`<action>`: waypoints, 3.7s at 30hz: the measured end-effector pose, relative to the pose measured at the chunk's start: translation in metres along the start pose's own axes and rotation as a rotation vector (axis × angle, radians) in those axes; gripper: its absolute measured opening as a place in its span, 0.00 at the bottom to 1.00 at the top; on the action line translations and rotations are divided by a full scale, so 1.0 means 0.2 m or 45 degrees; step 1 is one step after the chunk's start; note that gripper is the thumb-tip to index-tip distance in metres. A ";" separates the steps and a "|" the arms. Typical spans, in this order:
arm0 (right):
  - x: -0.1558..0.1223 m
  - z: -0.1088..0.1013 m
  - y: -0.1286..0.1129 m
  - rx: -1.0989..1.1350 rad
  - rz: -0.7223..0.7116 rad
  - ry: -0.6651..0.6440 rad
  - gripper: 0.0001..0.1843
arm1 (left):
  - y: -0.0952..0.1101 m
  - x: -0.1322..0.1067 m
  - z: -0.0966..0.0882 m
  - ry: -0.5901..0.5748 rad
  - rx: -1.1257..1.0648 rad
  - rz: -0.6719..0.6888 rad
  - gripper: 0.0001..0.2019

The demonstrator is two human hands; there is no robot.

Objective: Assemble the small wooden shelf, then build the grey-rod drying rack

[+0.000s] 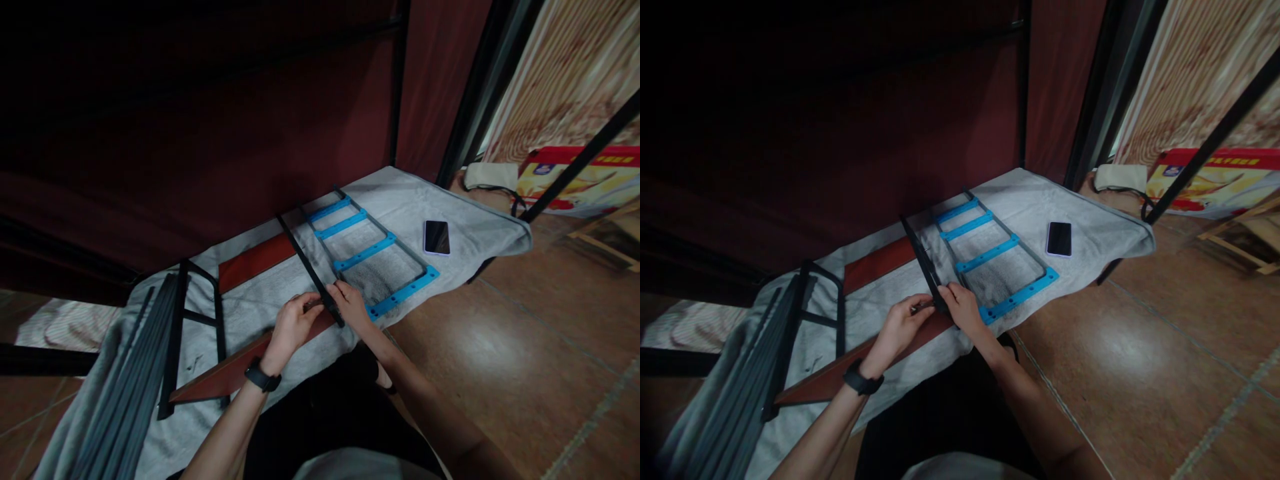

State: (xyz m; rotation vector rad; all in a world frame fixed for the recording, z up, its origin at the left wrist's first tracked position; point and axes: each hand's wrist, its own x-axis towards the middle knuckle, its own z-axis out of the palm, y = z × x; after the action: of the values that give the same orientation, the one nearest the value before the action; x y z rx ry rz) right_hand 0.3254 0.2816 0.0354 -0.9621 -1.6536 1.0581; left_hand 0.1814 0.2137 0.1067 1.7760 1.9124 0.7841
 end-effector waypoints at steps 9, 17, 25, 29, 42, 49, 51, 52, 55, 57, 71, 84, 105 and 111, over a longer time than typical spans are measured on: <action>0.06 -0.11 0.00 0.138 -0.126 -0.281 0.15 | 0.04 0.02 -0.02 -0.049 -0.228 -0.083 0.11; 0.06 -0.16 -0.04 0.371 -0.024 -0.399 0.10 | 0.04 0.02 -0.01 0.026 -0.136 -0.124 0.11; 0.08 -0.12 -0.02 0.203 -0.085 -0.400 0.19 | 0.05 -0.01 -0.02 0.069 -0.003 -0.069 0.09; 0.08 -0.08 -0.02 0.110 -0.090 -0.354 0.20 | 0.05 -0.01 -0.01 0.071 0.014 -0.047 0.09; 0.01 -0.13 -0.04 0.305 0.008 -0.257 0.12 | 0.05 -0.01 0.00 0.083 0.047 -0.004 0.09; 0.02 -0.13 -0.02 0.426 0.029 -0.307 0.11 | 0.02 -0.02 0.01 0.110 0.072 0.006 0.08; 0.03 -0.12 -0.03 0.419 0.058 -0.299 0.10 | 0.01 -0.03 0.01 0.118 0.060 -0.001 0.09; 0.02 -0.11 -0.03 0.404 0.061 -0.296 0.10 | 0.00 -0.03 0.01 0.123 0.055 -0.010 0.09; 0.01 -0.10 -0.04 0.350 0.070 -0.289 0.11 | 0.00 -0.03 0.01 0.109 0.055 -0.031 0.09; 0.00 -0.08 -0.04 0.312 0.091 -0.279 0.12 | 0.00 -0.03 0.01 0.100 0.067 -0.030 0.08; -0.01 0.03 -0.04 -0.102 0.031 -0.070 0.26 | 0.01 -0.04 0.02 0.132 0.071 0.097 0.07; -0.03 -0.09 0.00 0.219 0.004 -0.328 0.19 | 0.00 -0.03 0.01 0.117 0.040 0.029 0.08; -0.03 -0.08 0.01 0.208 -0.004 -0.316 0.17 | 0.06 0.01 -0.03 -0.093 0.142 0.197 0.20; 0.00 -0.09 0.01 0.079 -0.082 -0.345 0.20 | 0.04 0.00 -0.02 -0.078 0.126 0.199 0.20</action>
State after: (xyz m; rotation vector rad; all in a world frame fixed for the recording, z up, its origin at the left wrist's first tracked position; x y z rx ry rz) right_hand 0.3424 0.2867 0.0370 -0.7447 -1.8456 1.2302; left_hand 0.1852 0.2141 0.1148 2.0056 1.8184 0.6889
